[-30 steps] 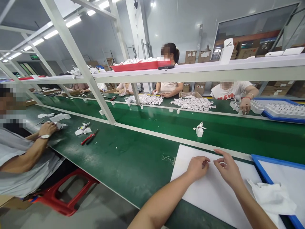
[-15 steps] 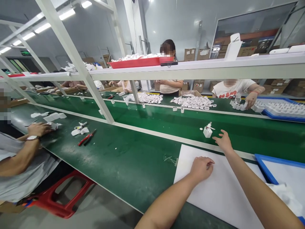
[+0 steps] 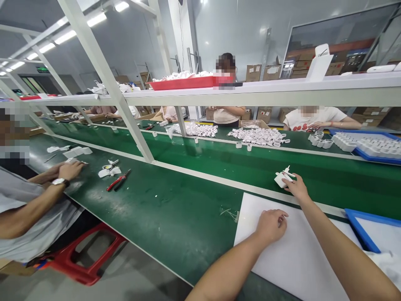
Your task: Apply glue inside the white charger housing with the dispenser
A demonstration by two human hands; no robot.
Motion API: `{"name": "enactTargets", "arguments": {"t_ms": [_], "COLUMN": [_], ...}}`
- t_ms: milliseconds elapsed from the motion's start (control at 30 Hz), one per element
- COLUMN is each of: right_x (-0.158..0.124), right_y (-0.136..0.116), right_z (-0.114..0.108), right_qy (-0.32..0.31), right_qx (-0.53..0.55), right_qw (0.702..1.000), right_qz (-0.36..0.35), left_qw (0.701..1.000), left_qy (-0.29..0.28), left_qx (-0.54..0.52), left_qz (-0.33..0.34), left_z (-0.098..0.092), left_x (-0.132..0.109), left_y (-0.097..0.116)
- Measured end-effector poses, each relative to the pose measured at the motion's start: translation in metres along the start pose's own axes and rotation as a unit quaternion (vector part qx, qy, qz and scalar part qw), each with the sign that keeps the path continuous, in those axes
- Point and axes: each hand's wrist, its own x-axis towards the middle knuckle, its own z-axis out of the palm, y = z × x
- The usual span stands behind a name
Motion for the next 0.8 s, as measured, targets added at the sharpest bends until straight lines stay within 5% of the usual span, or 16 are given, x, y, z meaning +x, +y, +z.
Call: {"name": "enactTargets", "arguments": {"t_ms": [233,467,633,800], "right_x": [-0.083,-0.16,-0.173,-0.182], "right_y": [0.013,0.022,0.03,0.036], "right_z": [-0.045,-0.065,-0.073,-0.13], "right_qy": [-0.203,-0.317,-0.256,0.023], "right_qx": [0.109,0.068,0.012,0.031], "right_qw": [0.966,0.928,0.945,0.971], "right_qz": [-0.118,-0.184,-0.204,-0.238], "left_qw": [0.981,0.99,0.99,0.988], "left_qy": [0.175,0.047,0.026,0.011], "left_qx": [-0.077,-0.135,-0.134,-0.148], "left_qz": [-0.018,-0.001,-0.02,-0.035], "left_z": [-0.01,-0.008,-0.009,-0.01], "left_x": [0.0,-0.007,-0.006,-0.001], "left_y": [0.008,0.018,0.018,0.015]}}
